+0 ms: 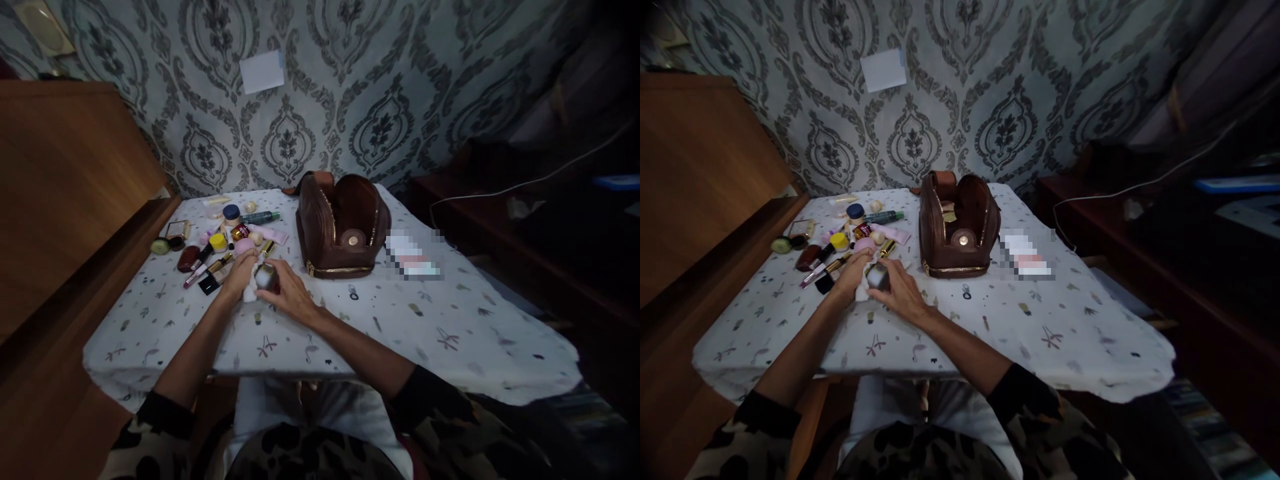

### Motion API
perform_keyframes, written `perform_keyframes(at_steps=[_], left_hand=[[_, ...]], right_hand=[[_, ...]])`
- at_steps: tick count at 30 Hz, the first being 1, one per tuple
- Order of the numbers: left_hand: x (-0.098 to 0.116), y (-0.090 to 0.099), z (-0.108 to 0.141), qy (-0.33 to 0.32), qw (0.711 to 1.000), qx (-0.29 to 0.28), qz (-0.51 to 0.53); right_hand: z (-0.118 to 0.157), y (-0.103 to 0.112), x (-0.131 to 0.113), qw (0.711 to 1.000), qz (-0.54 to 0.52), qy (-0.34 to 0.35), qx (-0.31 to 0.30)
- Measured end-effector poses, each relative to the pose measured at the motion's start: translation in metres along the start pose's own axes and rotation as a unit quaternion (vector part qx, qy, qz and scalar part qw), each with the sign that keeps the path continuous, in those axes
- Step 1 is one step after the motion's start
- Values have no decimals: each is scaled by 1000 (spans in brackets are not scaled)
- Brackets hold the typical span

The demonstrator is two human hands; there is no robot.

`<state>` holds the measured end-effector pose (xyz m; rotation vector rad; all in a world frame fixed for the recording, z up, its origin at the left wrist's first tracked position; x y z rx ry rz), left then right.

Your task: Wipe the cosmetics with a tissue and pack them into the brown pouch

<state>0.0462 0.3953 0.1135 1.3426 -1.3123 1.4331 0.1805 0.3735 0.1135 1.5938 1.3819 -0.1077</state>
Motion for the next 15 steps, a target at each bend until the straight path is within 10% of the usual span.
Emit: perform_keyframes(at_steps=[15], left_hand=[[-6, -1, -2, 19, 994, 13, 109]], right_hand=[[-4, -1, 12, 993, -99, -52, 38]])
Point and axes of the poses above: each hand's wrist, its own z-axis away from the middle knuckle, its own y-axis out of the back of the hand, x = y × z, the point moved 7 cm from there along -z, towards the middle knuckle, and after that the axes turned 10 degrees about z, right-handed, at the moved point
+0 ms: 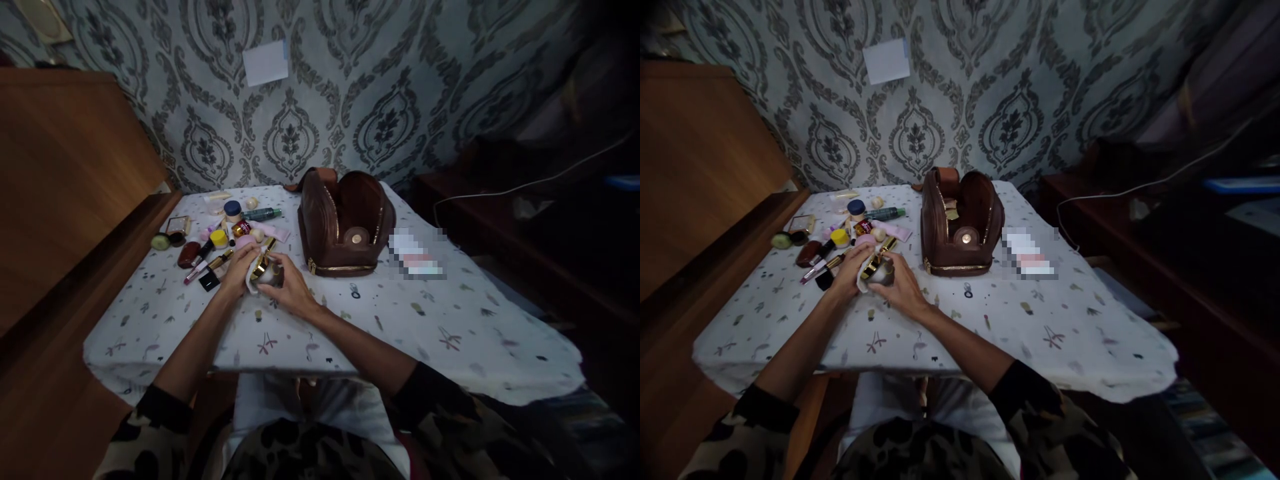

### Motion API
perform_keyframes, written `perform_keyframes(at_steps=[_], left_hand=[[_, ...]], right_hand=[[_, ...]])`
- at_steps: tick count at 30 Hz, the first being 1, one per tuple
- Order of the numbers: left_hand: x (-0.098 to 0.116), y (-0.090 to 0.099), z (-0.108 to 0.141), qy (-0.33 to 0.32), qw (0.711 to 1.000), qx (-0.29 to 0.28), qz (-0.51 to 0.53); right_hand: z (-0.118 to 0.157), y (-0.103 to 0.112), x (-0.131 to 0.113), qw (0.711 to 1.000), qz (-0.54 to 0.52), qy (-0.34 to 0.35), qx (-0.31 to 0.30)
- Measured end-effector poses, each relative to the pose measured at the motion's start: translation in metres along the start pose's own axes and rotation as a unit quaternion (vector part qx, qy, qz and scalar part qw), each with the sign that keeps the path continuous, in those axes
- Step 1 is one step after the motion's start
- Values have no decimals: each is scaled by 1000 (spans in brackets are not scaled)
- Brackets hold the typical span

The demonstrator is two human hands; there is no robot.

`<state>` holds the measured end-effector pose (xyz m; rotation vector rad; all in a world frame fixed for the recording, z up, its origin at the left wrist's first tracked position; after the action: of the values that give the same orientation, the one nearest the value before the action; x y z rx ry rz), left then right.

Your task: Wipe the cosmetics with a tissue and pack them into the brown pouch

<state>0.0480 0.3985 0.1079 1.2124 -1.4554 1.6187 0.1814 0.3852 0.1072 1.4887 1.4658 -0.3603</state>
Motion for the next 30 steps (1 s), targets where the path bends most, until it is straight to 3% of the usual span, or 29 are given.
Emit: perform_keyframes(at_steps=[4, 7, 11, 14, 17, 23, 26, 30], left_hand=[[0, -8, 4, -31, 998, -27, -39], [4, -10, 6, -75, 990, -51, -105], [12, -12, 10, -114, 979, -71, -152], [11, -15, 12, -84, 991, -73, -81], [8, -17, 14, -43, 997, -63, 0], [5, -11, 11, -54, 998, -22, 0], [5, -5, 8, -70, 997, 10, -21], [1, 0, 4, -41, 997, 57, -22]], right_hand=[[-4, 1, 18, 991, -94, -95, 25], [-3, -3, 28, 962, -218, -160, 25], [0, -16, 25, 872, -430, -231, -23], [1, -22, 17, 812, -520, -252, -81], [3, -25, 14, 778, -556, -271, -113], [6, -35, 18, 764, -558, -304, -113], [5, -38, 22, 767, -554, -313, -83], [5, -38, 26, 778, -544, -306, -63]])
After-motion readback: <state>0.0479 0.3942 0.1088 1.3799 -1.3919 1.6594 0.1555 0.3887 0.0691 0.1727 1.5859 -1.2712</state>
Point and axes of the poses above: each hand's wrist, its own z-axis away from the middle knuckle, its own y-axis out of the back of the hand, x = y × z, the point moved 7 cm from there along -z, towards the middle knuckle, and after that the axes turned 10 degrees about z, right-handed, at the moved point
